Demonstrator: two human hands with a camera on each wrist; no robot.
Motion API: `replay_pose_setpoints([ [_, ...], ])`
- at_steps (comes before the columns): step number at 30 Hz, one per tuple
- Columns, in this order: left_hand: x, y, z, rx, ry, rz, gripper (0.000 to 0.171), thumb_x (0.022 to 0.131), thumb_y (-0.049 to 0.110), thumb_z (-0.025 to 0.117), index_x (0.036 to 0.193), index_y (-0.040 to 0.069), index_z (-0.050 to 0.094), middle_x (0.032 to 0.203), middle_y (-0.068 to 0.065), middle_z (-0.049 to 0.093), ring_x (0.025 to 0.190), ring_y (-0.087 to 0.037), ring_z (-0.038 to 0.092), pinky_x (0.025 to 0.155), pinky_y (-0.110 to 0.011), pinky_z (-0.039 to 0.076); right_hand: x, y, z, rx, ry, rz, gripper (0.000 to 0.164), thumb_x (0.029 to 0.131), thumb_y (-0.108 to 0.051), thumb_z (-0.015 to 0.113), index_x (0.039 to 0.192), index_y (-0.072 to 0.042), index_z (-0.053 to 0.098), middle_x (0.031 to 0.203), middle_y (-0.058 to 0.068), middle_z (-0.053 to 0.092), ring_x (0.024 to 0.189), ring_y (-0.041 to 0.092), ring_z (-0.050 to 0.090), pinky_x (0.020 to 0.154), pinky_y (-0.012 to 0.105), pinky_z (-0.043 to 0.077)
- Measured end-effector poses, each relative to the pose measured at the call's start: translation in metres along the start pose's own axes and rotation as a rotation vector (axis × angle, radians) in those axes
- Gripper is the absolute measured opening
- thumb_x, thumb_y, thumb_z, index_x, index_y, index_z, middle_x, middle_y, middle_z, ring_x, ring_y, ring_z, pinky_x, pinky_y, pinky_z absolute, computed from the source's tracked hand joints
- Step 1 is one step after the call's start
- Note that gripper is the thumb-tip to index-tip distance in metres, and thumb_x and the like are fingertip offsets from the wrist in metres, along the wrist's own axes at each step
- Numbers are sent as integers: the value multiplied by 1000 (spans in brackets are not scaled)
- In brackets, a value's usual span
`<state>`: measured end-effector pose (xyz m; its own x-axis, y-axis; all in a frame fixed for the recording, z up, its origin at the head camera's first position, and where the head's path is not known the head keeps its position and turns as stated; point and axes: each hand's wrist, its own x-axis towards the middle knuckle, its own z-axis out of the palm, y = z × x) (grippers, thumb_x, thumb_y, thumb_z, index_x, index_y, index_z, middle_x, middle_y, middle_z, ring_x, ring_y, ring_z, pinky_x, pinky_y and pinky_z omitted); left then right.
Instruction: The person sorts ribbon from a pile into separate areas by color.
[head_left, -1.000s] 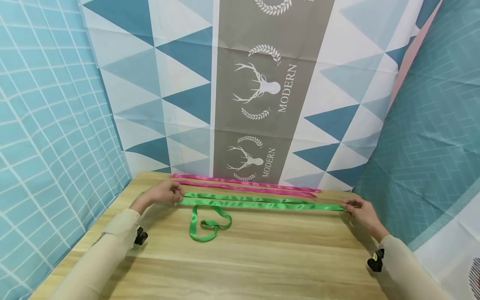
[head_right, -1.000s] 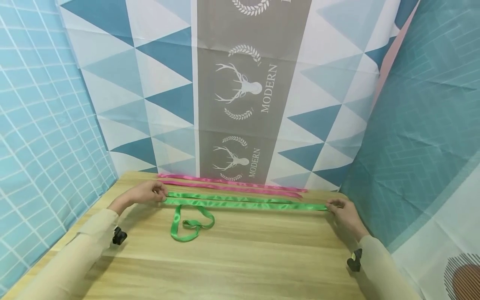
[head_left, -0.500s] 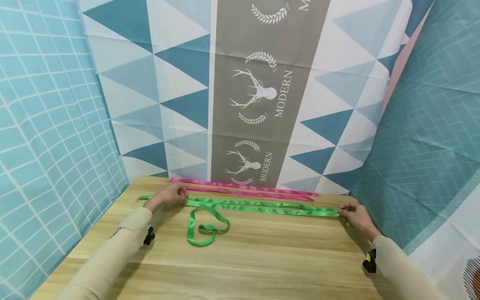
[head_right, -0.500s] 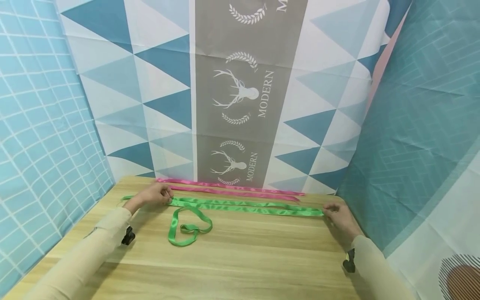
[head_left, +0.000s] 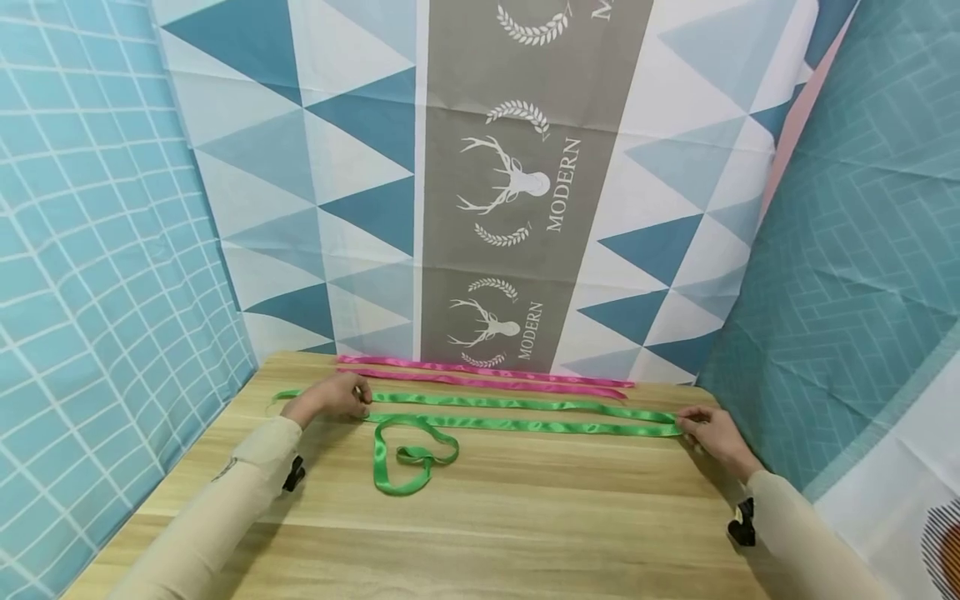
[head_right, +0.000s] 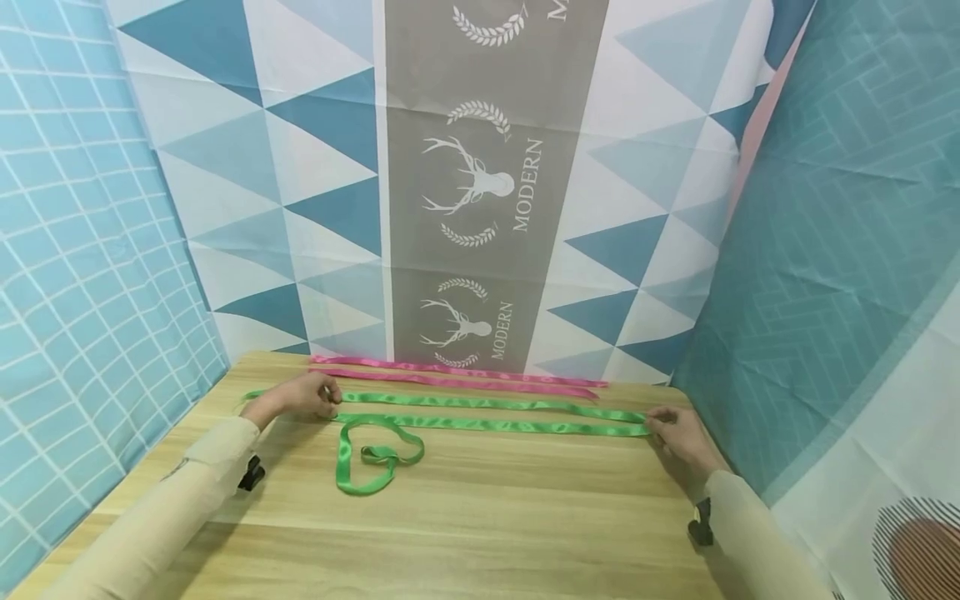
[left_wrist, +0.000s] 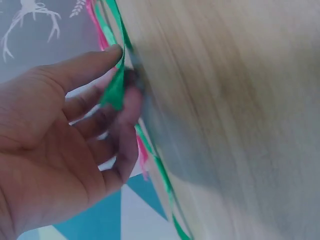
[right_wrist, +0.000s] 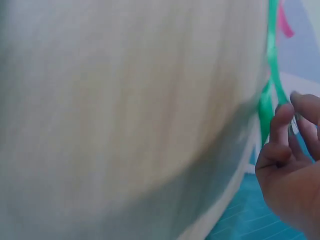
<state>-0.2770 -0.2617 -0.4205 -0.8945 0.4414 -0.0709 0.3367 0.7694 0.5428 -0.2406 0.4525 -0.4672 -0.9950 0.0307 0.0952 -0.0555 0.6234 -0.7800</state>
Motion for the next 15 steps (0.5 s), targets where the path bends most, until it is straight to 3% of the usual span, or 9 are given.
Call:
replay_pose_setpoints([
  [5, -6, 11, 2, 79, 77, -7, 19, 98, 15, 69, 107, -1, 66, 105, -13, 67, 89, -24, 63, 78, -47, 53, -2, -25, 12, -80, 130, -89, 47, 107, -29, 56, 136, 6, 52, 120, 26, 57, 101, 39, 59, 77, 48, 52],
  [9, -9, 25, 9, 67, 176, 29, 23, 104, 24, 62, 108, 1, 66, 106, -14, 68, 89, -25, 66, 78, -48, 53, -4, -66, 28, -22, 193, -132, 54, 105, -32, 58, 145, 2, 44, 126, 28, 54, 106, 39, 56, 82, 48, 49],
  [12, -10, 32, 18, 49, 207, 36, 26, 105, 27, 60, 106, 2, 67, 102, -11, 68, 86, -23, 64, 75, -46, 53, -10, -104, 40, 66, 137, -150, 57, 105, -34, 60, 147, -1, 43, 128, 26, 53, 97, 35, 60, 76, 40, 52],
  [15, -9, 35, 27, 43, 205, 31, 26, 102, 28, 65, 102, 2, 67, 92, -8, 66, 77, -19, 59, 69, -41, 51, -19, -144, 52, 130, 7, -200, 52, 105, -34, 59, 146, -3, 47, 132, 25, 53, 95, 32, 65, 74, 37, 55],
])
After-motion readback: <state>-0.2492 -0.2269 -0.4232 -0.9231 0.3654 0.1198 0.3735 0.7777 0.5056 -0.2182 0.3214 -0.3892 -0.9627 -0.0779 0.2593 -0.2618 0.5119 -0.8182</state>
